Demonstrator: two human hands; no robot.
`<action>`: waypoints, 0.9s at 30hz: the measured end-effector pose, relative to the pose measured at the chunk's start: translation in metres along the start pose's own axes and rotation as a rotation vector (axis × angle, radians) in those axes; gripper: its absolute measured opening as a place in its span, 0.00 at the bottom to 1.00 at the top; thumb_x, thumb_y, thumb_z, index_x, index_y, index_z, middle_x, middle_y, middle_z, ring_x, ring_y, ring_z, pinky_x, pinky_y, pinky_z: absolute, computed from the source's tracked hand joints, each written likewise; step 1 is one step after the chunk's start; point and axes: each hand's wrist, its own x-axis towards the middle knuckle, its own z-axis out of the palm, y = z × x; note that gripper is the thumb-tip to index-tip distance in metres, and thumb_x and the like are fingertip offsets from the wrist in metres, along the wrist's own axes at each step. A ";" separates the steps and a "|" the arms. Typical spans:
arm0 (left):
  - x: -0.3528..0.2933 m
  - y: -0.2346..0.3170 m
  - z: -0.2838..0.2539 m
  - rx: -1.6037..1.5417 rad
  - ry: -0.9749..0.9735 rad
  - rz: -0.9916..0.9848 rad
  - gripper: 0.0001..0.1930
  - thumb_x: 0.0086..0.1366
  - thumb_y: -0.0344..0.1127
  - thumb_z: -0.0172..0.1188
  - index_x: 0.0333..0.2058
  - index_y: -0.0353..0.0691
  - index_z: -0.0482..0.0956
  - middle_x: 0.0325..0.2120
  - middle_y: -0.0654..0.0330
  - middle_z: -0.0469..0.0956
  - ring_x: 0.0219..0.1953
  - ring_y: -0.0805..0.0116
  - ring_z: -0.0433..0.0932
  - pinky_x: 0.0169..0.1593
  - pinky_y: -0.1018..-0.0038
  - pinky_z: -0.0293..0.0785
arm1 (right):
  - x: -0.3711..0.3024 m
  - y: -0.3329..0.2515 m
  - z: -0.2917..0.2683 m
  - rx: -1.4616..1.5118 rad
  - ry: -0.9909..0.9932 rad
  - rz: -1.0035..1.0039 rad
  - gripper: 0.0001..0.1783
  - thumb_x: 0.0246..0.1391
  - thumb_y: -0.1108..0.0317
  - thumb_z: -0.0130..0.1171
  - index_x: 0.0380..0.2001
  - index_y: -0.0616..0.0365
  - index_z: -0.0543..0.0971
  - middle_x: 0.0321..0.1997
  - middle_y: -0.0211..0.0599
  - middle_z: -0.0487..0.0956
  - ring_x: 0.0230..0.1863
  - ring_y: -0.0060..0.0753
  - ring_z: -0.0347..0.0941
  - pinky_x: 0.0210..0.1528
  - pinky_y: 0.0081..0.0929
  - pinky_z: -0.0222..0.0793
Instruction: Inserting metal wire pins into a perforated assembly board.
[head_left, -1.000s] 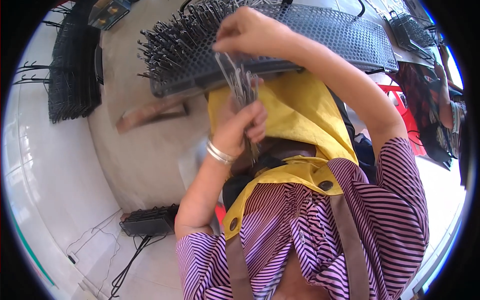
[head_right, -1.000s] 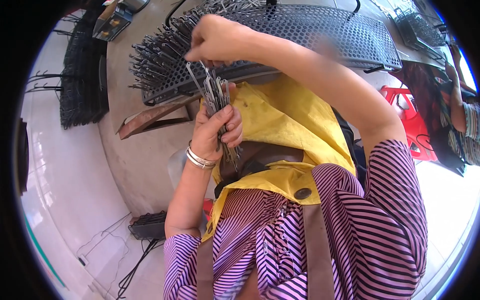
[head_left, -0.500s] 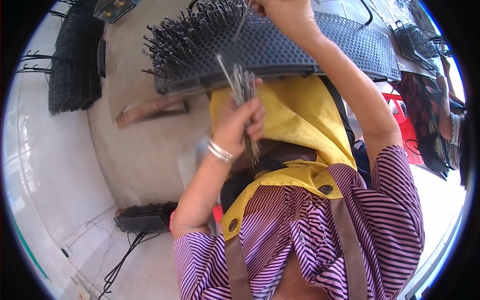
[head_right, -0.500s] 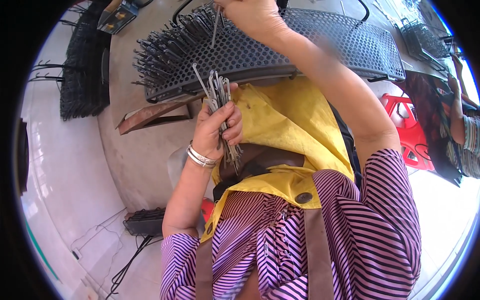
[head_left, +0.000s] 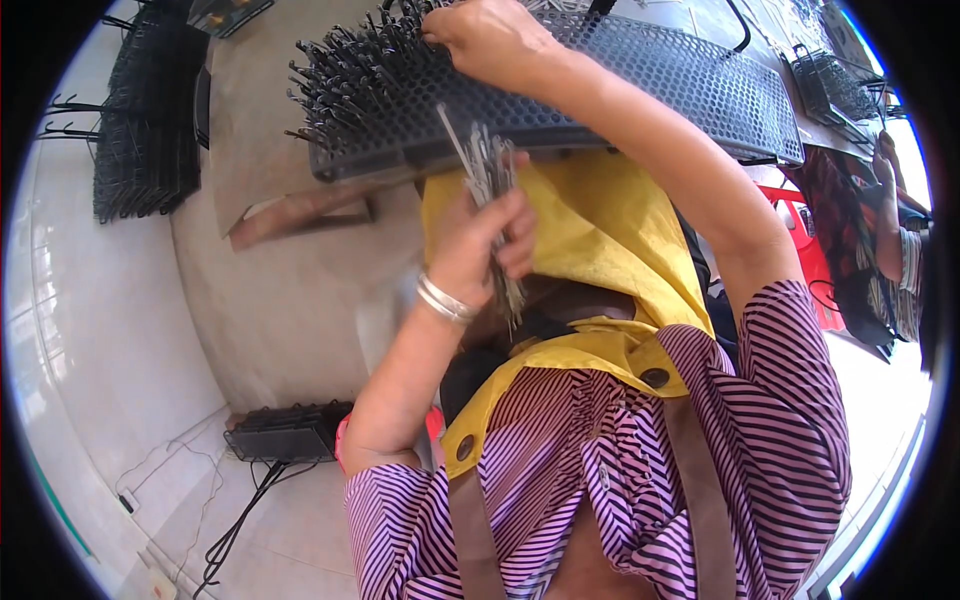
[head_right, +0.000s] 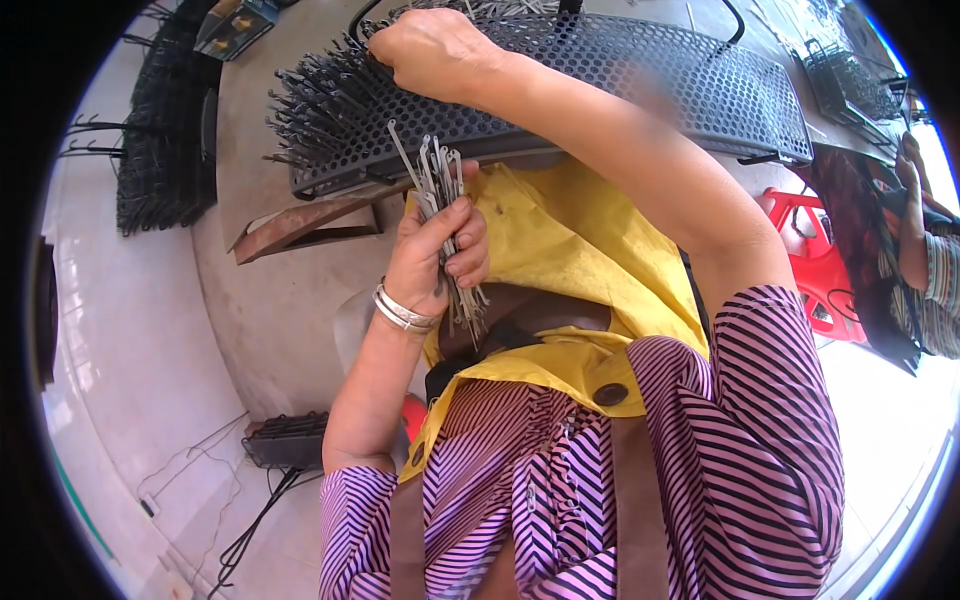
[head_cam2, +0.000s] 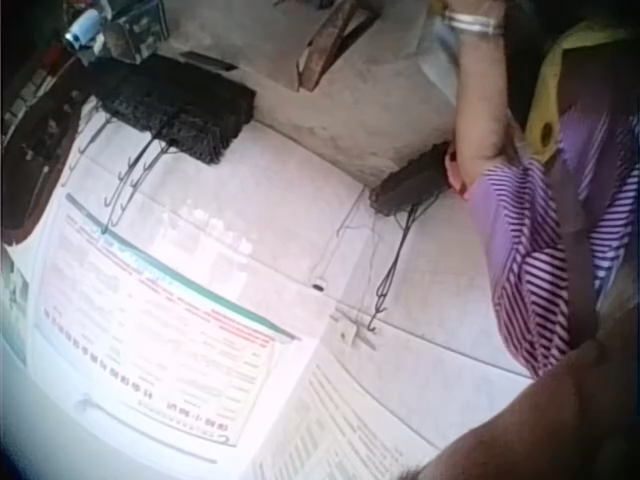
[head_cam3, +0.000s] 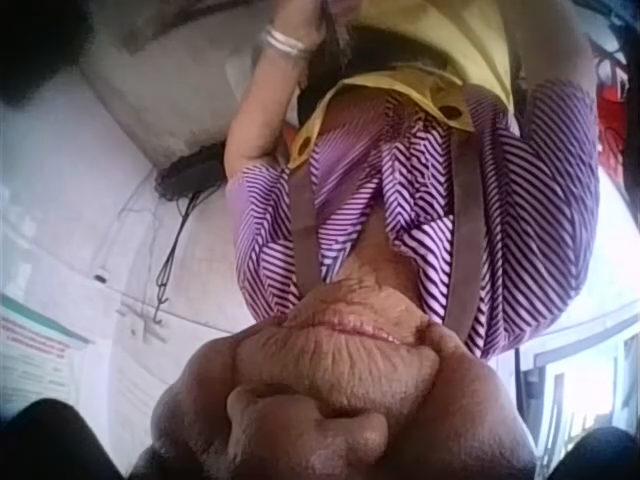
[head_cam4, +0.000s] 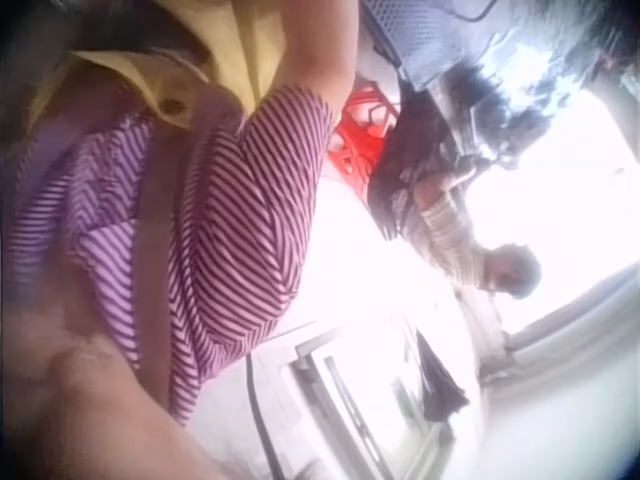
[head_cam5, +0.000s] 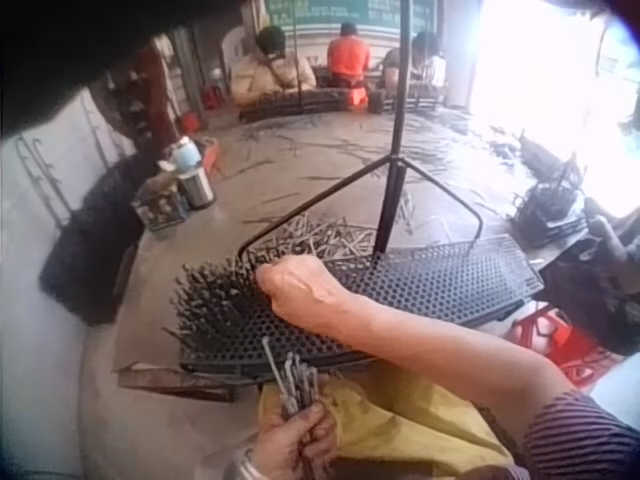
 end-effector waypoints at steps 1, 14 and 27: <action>0.000 0.000 0.000 -0.004 -0.008 0.003 0.16 0.59 0.33 0.46 0.47 0.47 0.62 0.15 0.67 0.59 0.10 0.81 0.55 0.13 0.83 0.54 | -0.001 -0.002 -0.001 -0.001 0.000 0.005 0.05 0.37 0.74 0.51 0.16 0.64 0.68 0.16 0.51 0.70 0.22 0.53 0.69 0.22 0.41 0.63; 0.002 0.011 -0.008 -0.115 -0.078 0.233 0.17 0.57 0.46 0.49 0.44 0.49 0.64 0.17 0.66 0.60 0.12 0.79 0.55 0.15 0.82 0.51 | -0.110 -0.058 -0.028 1.157 -0.188 0.735 0.15 0.44 0.64 0.57 0.31 0.67 0.74 0.21 0.34 0.75 0.20 0.20 0.69 0.23 0.15 0.65; 0.009 0.019 0.001 0.048 0.077 0.664 0.12 0.54 0.28 0.55 0.36 0.41 0.63 0.18 0.65 0.64 0.17 0.75 0.62 0.22 0.79 0.61 | -0.128 -0.085 -0.011 1.446 -0.445 0.699 0.18 0.44 0.64 0.56 0.37 0.64 0.70 0.25 0.36 0.75 0.26 0.24 0.72 0.29 0.21 0.69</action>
